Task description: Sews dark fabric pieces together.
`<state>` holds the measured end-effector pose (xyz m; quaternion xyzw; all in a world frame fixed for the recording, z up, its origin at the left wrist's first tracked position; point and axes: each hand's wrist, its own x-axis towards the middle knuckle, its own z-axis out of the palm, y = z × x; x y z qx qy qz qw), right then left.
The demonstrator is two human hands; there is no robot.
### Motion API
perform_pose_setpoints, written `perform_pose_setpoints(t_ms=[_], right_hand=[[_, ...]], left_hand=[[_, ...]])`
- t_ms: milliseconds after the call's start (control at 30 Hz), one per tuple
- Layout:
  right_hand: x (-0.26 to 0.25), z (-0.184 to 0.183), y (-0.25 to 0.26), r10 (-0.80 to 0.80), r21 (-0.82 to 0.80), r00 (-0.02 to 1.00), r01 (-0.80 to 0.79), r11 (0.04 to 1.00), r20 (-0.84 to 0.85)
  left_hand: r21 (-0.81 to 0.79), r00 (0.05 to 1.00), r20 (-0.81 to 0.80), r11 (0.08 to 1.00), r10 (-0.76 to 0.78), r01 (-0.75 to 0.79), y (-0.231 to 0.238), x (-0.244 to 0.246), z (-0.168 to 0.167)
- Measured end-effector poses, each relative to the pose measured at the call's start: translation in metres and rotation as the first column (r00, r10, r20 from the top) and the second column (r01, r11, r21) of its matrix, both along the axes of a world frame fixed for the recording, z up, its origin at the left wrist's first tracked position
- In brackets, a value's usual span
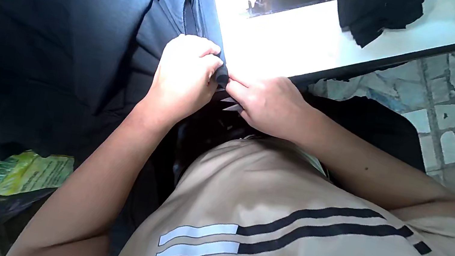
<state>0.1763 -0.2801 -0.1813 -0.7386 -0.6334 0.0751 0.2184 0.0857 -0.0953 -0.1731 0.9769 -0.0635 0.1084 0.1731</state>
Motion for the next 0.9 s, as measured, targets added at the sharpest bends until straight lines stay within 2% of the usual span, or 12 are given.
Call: perform_pose_setpoints(t_ms=[67,133,200,267,367,467,633,900], right_hand=[[0.008,0.006,0.0,-0.021,-0.043,0.994,0.016,0.999,-0.109],[0.022,0.017,0.002,-0.126,-0.095,0.972,0.109,0.989,-0.199],[0.038,0.024,0.01,-0.242,-0.174,0.96,0.217,0.961,-0.141],[0.049,0.024,0.017,-0.241,-0.225,0.968,0.22,0.949,-0.068],[0.06,0.01,0.02,-0.134,-0.092,0.99,0.138,0.986,0.052],[0.066,0.002,0.022,-0.099,-0.023,0.987,0.103,0.994,0.127],[0.067,-0.007,0.034,-0.071,0.08,0.989,0.061,0.995,0.128],[0.057,-0.015,0.049,-0.088,0.249,0.994,0.068,0.966,0.07]], left_hand=[[0.013,0.999,-0.034,1.0,-0.002,0.002,0.001,0.001,0.002],[0.041,0.997,-0.076,0.999,-0.002,0.005,0.0,0.004,0.004],[0.04,0.997,-0.07,0.999,-0.023,0.026,0.0,0.006,0.004],[-0.016,1.0,-0.007,1.0,-0.023,0.023,0.003,0.008,-0.002],[-0.2,0.994,-0.001,0.974,0.111,-0.109,0.006,0.011,-0.002],[-0.31,0.975,-0.041,0.925,0.217,-0.219,0.006,0.016,0.001],[-0.308,0.966,-0.106,0.916,0.236,-0.258,0.006,0.021,0.007],[-0.281,0.975,-0.078,0.934,0.208,-0.222,0.008,0.022,0.005]])
